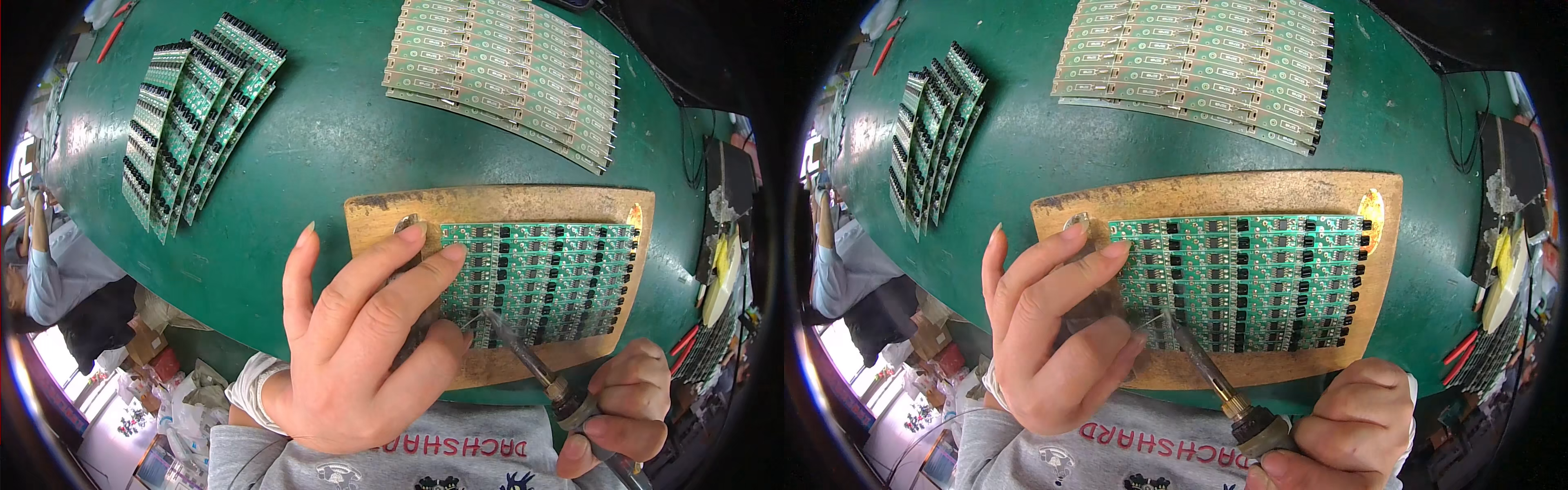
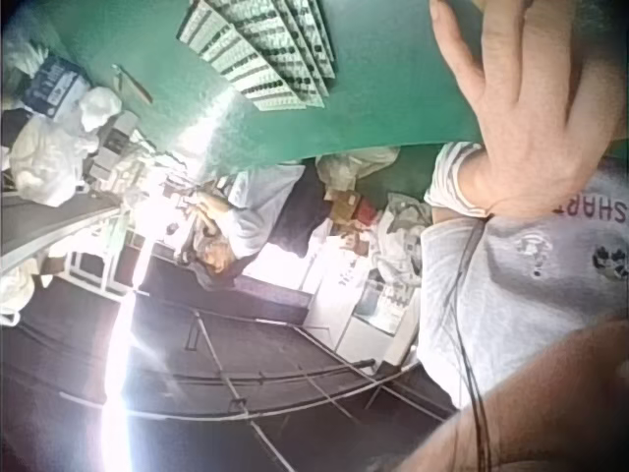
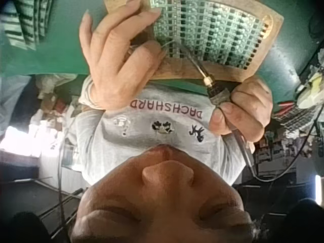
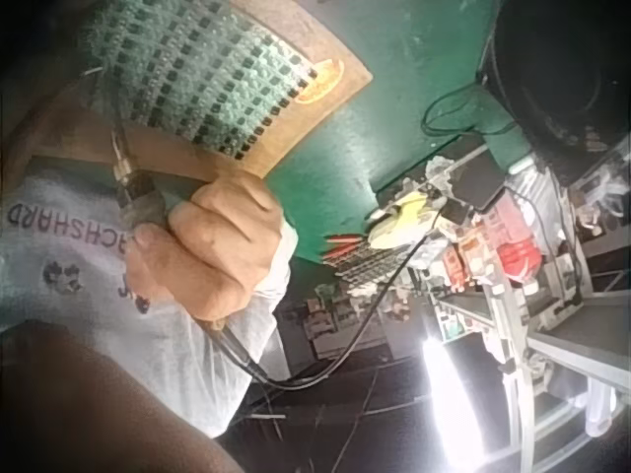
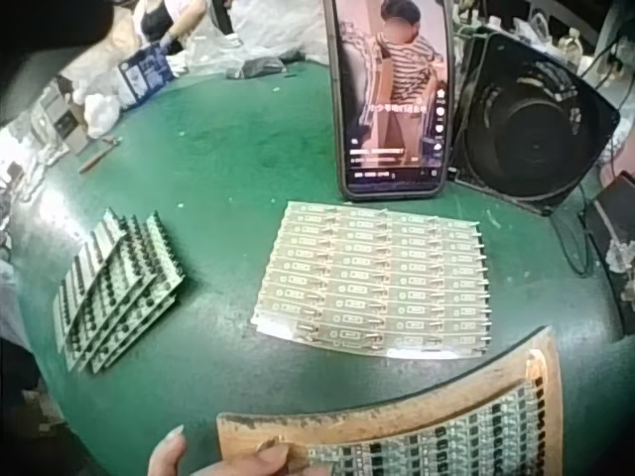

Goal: The person solders electronic components onto a circuit board panel with a soldering iron, unclips the panel from a wooden board, attaches a new circuit board panel to the board, and solders components onto the new panel.

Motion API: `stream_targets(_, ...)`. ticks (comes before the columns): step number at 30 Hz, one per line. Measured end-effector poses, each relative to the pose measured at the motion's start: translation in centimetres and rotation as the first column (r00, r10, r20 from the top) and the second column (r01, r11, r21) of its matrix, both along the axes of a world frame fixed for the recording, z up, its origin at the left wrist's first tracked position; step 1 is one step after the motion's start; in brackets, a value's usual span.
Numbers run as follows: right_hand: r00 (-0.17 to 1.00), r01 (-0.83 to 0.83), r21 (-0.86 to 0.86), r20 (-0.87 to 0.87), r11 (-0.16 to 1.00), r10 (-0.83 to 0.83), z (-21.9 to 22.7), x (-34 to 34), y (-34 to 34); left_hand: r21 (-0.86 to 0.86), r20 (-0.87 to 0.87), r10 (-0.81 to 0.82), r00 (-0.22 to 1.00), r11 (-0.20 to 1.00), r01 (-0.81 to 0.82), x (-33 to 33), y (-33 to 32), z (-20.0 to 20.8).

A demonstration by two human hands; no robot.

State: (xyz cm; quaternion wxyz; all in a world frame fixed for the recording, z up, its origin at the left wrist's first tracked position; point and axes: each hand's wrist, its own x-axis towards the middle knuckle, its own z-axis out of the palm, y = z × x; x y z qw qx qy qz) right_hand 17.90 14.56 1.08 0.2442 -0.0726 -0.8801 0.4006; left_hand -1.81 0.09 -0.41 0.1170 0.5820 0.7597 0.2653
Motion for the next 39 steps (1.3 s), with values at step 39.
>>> stream_targets(39,0.991,0.073,0.015,-0.114,0.997,-0.071,-0.7,-0.2,-0.3,0.047,-0.032,-0.049,0.998,0.998,0.05,-0.1,-0.5,-0.2)
